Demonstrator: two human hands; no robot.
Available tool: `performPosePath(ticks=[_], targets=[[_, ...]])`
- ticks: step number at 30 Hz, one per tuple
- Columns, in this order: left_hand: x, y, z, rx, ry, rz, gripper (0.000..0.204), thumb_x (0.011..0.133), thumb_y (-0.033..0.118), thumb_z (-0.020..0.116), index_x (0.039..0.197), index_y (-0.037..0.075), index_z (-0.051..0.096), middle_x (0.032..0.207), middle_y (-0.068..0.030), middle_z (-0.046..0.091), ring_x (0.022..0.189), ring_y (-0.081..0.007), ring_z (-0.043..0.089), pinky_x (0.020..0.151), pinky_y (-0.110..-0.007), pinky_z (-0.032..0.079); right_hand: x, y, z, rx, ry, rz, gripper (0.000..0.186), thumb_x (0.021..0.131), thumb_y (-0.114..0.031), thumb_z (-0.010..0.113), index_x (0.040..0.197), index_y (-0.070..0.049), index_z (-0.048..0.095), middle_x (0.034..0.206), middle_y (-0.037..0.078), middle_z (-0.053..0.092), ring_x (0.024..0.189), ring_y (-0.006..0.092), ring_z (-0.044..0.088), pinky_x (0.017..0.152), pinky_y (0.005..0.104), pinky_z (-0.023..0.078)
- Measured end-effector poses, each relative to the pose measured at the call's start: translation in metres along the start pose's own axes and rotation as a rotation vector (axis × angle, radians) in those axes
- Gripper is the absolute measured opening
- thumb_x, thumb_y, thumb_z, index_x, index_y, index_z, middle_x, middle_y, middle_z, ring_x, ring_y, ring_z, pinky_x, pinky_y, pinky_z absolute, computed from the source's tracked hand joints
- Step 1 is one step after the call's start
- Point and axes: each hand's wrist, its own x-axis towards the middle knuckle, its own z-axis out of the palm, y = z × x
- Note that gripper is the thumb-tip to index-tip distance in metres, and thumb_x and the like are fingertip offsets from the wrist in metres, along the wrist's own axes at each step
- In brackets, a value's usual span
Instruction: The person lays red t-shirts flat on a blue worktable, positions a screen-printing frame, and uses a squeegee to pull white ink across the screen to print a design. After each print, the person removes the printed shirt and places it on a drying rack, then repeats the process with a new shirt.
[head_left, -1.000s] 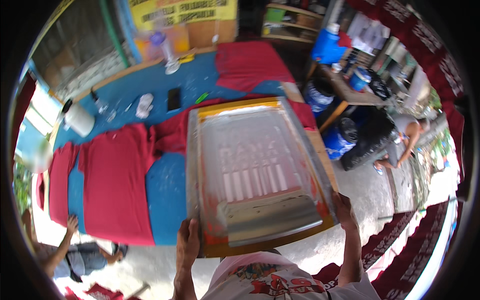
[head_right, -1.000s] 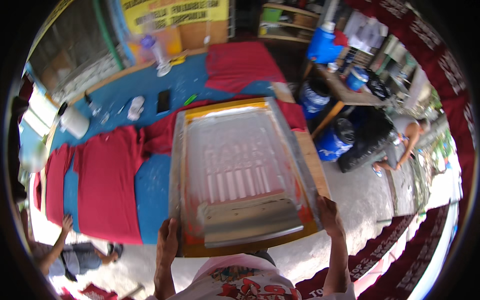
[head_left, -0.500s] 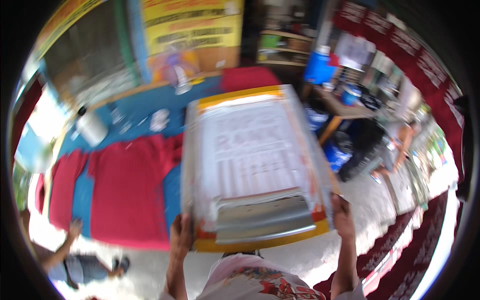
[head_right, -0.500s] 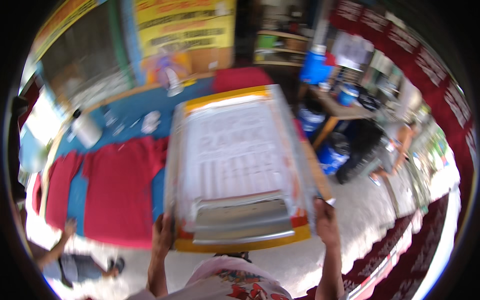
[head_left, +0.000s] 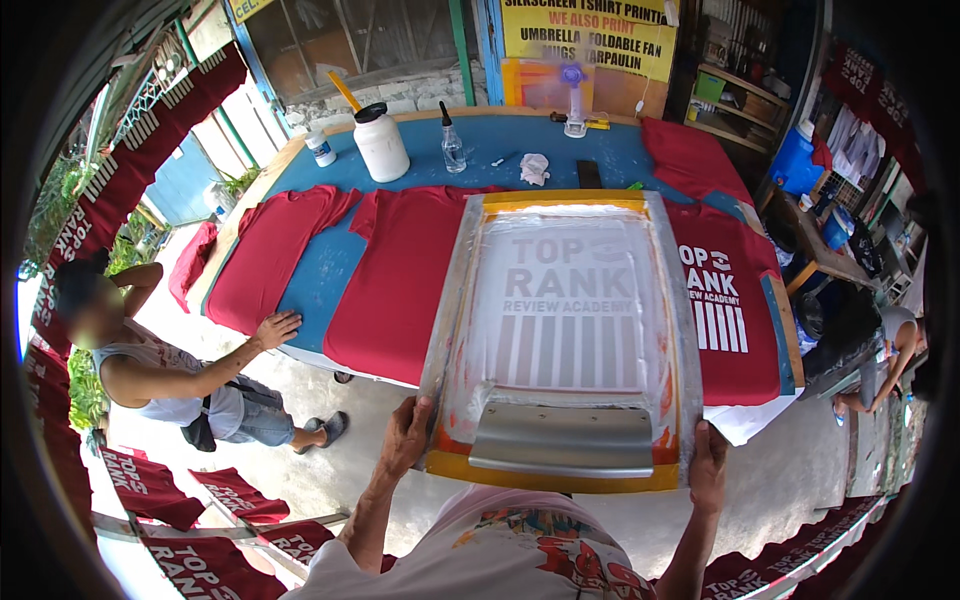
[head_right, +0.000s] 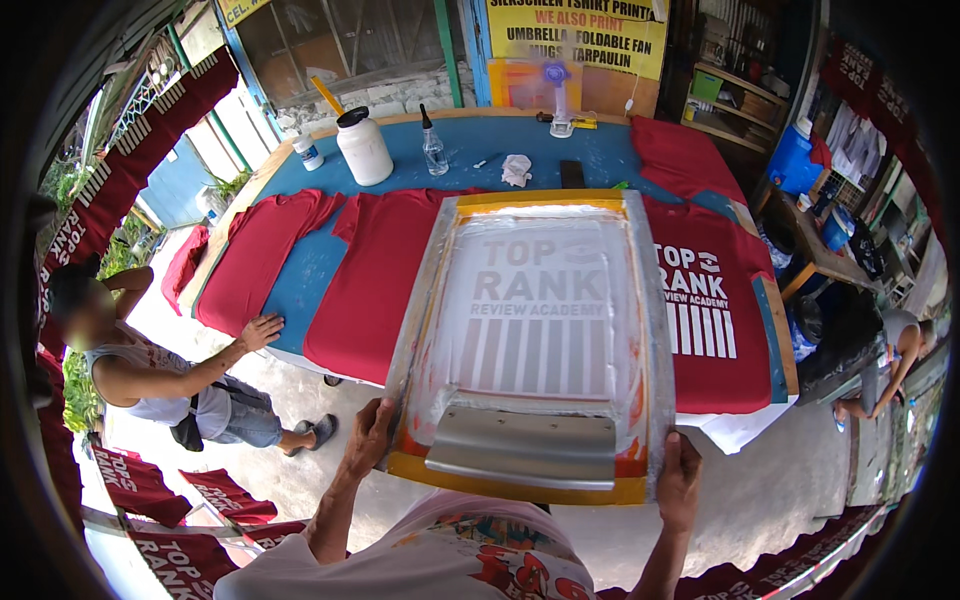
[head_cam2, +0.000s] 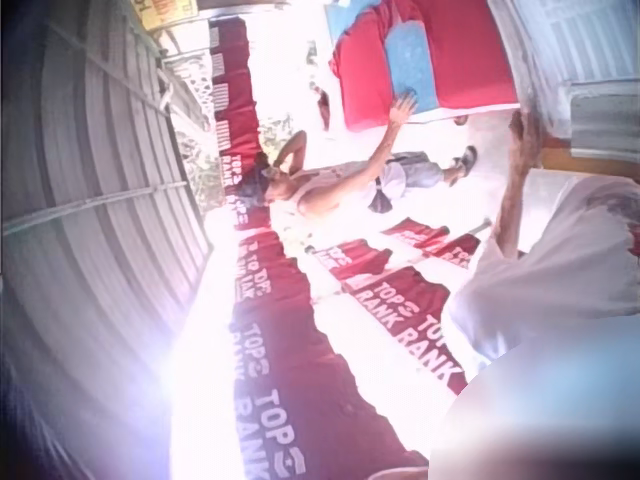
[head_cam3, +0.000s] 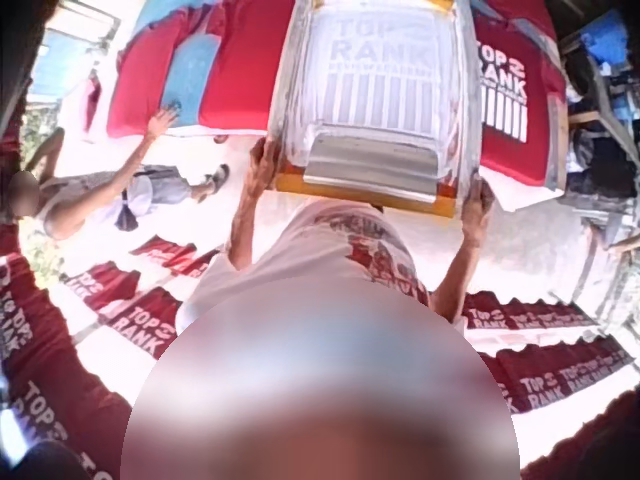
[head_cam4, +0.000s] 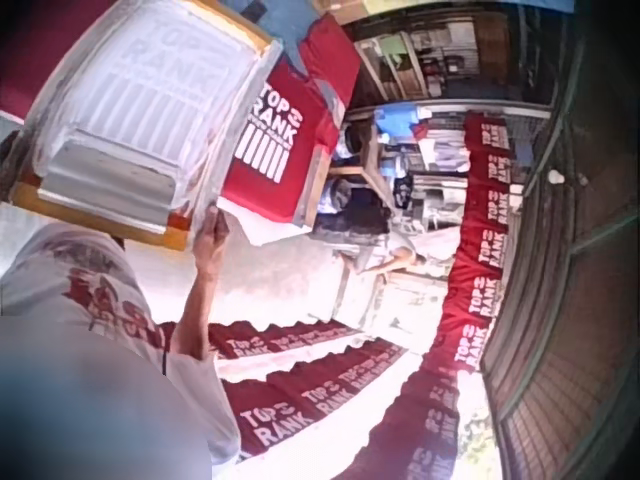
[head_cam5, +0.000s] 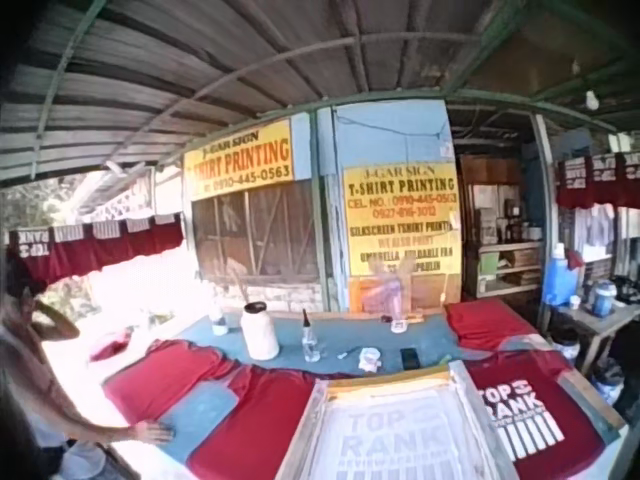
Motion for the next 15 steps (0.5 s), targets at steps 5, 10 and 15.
performPosePath(ticks=[5,10,15], targets=[[0.002,-0.057,-0.100,0.127,0.108,-0.036,0.067,0.117,0.057,0.048,0.111,-0.006,0.069,0.084,-0.0106,0.065,0.081,-0.0176,0.050,0.074,-0.038,0.047,-0.005,0.015,0.121,-0.167,0.007,-0.071,0.045,0.118,-0.036,0.058,0.117,0.007,0.072,0.104,0.008,0.071,0.096,0.0147,0.057,0.092,0.0340,0.050],[0.056,-0.098,-0.161,0.161,0.138,-0.044,0.071,0.115,0.061,0.049,0.103,-0.007,0.068,0.078,-0.0135,0.060,0.077,-0.0202,0.048,0.071,-0.041,0.046,0.014,0.041,0.211,-0.060,-0.035,-0.014,0.045,0.118,-0.037,0.058,0.116,0.007,0.071,0.099,0.009,0.069,0.093,0.0172,0.055,0.090,0.0356,0.050],[0.153,-0.146,-0.198,0.136,0.111,0.071,0.073,0.114,0.063,0.051,0.097,-0.007,0.065,0.076,-0.0159,0.057,0.077,-0.0209,0.046,0.070,-0.043,0.046,0.031,0.065,0.288,-0.022,-0.014,0.021,0.044,0.118,-0.037,0.058,0.114,0.006,0.070,0.102,0.008,0.068,0.095,0.0173,0.054,0.092,0.0355,0.049]])
